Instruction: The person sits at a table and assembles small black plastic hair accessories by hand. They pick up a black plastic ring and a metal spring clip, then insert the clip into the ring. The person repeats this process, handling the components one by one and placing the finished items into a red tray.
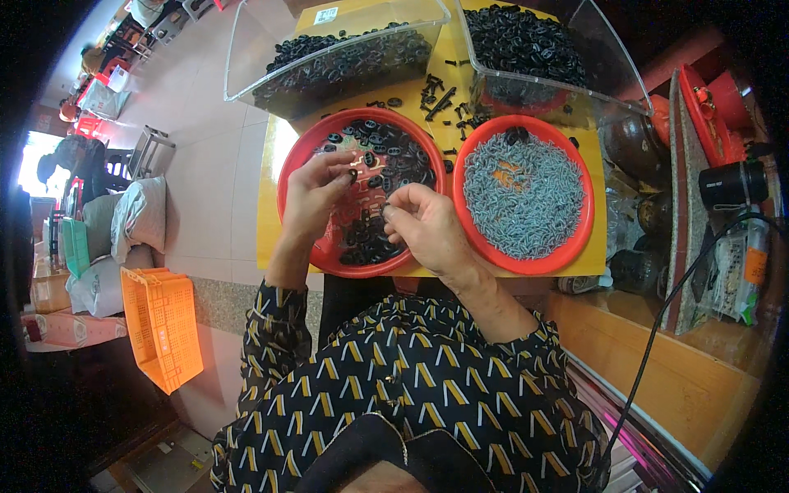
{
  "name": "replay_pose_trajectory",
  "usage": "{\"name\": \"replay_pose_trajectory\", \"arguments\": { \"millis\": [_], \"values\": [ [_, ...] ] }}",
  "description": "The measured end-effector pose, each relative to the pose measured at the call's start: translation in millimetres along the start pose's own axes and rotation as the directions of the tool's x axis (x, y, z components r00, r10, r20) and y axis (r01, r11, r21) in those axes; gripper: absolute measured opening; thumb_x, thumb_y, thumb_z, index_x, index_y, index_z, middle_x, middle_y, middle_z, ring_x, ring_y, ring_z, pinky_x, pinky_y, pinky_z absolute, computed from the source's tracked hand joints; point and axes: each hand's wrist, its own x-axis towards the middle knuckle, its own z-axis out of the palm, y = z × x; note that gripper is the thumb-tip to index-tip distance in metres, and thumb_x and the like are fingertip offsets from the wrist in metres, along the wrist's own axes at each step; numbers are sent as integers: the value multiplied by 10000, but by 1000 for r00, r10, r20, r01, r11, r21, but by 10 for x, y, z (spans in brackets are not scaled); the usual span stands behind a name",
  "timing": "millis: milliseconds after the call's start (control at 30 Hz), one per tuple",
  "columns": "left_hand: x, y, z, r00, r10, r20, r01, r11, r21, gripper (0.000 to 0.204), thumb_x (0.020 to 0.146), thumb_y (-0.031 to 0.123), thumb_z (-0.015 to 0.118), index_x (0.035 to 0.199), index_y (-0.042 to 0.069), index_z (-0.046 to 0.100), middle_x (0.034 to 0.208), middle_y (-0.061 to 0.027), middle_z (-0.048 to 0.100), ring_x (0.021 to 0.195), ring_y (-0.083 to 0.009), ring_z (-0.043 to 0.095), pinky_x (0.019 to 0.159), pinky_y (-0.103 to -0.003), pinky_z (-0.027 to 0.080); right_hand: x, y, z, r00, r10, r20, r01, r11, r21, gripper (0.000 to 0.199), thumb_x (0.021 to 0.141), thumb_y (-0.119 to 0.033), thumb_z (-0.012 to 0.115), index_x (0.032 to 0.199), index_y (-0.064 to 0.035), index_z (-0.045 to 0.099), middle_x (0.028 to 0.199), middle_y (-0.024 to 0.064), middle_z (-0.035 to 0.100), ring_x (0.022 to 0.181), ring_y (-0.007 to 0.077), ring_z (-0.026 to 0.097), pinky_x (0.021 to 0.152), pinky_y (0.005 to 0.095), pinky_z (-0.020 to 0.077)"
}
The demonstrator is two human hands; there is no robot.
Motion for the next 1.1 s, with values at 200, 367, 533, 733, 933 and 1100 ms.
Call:
{"name": "replay_pose_trajectory", "arguments": {
  "millis": [200,367,533,733,933,1100],
  "values": [
    [-488,-86,31,985,-120,126,173,747,-642,231,814,21,529,1044,-5,533,795,-45,558,667,-109,520,590,-210,431,-23,-20,106,997,34,62,-42,991,126,85,805,-52,530,865,9,528,733,40,555,605,78,543,512,186,452],
    [-672,-79,111,986,-71,153,159,693,-703,252,807,9,539,1058,-4,525,843,-69,575,706,-130,553,595,-216,444,-32,-3,238,989,54,138,-96,943,319,106,807,-49,528,888,18,518,745,45,553,611,82,544,517,187,455],
    [-680,-135,39,983,-15,182,144,679,-720,297,784,-3,564,1078,2,514,883,-72,571,734,-135,561,625,-234,454,-38,-27,276,989,54,136,-93,951,294,97,806,-52,531,873,18,520,731,43,551,607,79,540,511,184,449],
    [-679,-225,0,977,25,210,165,534,-830,306,772,11,584,1071,20,520,861,-65,561,715,-130,532,616,-243,438,-72,-100,268,1000,15,7,-16,1000,16,65,800,-47,535,840,3,523,677,29,548,566,61,522,495,168,424],
    [-695,-193,28,981,37,191,141,543,-828,287,772,11,586,1051,23,523,845,-59,552,675,-133,507,594,-242,413,-103,-148,347,998,-50,-30,46,994,-99,49,784,-39,551,810,-1,532,665,13,541,548,45,514,478,161,416],
    [-694,-152,44,987,39,158,99,627,-773,284,766,6,594,1041,17,525,849,-50,551,684,-113,507,594,-229,414,-89,-96,330,997,-76,-18,73,988,-136,44,775,-22,557,801,-1,530,656,7,529,529,37,507,451,155,419]
  ]
}}
